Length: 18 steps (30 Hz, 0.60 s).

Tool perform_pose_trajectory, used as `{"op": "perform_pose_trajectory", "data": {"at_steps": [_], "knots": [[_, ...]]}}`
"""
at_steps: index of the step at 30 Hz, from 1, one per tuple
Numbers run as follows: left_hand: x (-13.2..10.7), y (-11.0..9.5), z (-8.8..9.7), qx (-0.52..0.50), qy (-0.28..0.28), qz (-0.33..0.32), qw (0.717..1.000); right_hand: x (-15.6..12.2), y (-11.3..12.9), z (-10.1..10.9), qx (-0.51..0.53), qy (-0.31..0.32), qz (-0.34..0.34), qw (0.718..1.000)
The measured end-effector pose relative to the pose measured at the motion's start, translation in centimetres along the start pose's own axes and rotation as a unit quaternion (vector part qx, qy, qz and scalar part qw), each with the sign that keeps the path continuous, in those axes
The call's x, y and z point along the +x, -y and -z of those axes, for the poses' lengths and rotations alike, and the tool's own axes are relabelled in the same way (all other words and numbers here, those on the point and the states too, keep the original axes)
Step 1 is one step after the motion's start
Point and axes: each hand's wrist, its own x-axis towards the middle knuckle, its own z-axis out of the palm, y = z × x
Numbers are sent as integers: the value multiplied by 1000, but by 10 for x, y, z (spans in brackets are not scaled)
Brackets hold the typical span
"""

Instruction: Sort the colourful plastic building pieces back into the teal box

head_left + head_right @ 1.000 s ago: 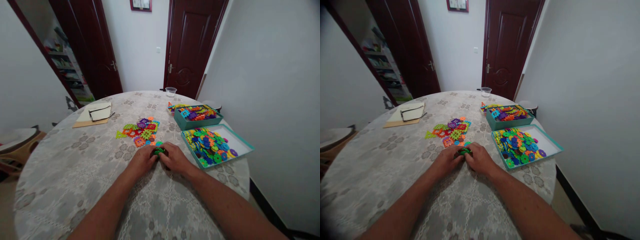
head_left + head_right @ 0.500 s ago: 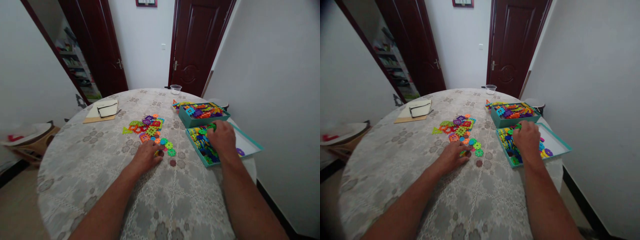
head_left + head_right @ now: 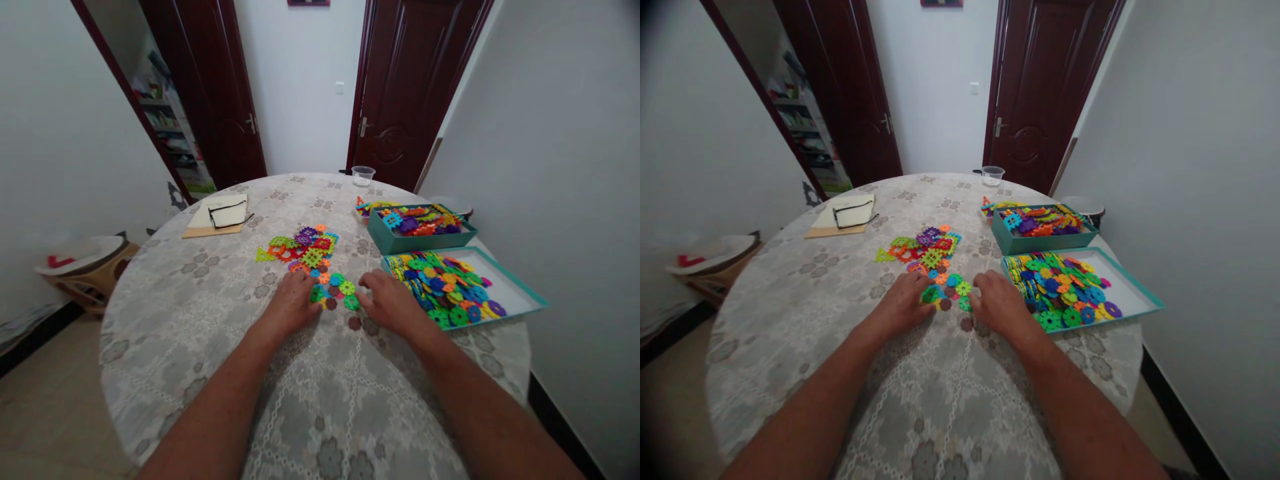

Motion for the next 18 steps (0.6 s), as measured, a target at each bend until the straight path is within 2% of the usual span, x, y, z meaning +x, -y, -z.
{"op": "perform_pose_trajectory", "data": {"at_steps": [2,5,11,18], "knots": [[-1,1,3,19,20,23,999,-3,11,-7,-16,73,-27,997],[1,4,4,16,39,41,998,-3,16,-12,-22,113,-56,992],[4,8,-2,-23,29,39,999,2,11,-16,45,112,-68,990],[4,7,-5,-73,25,59,995,2,19,-16,217,109,-61,968]]}}
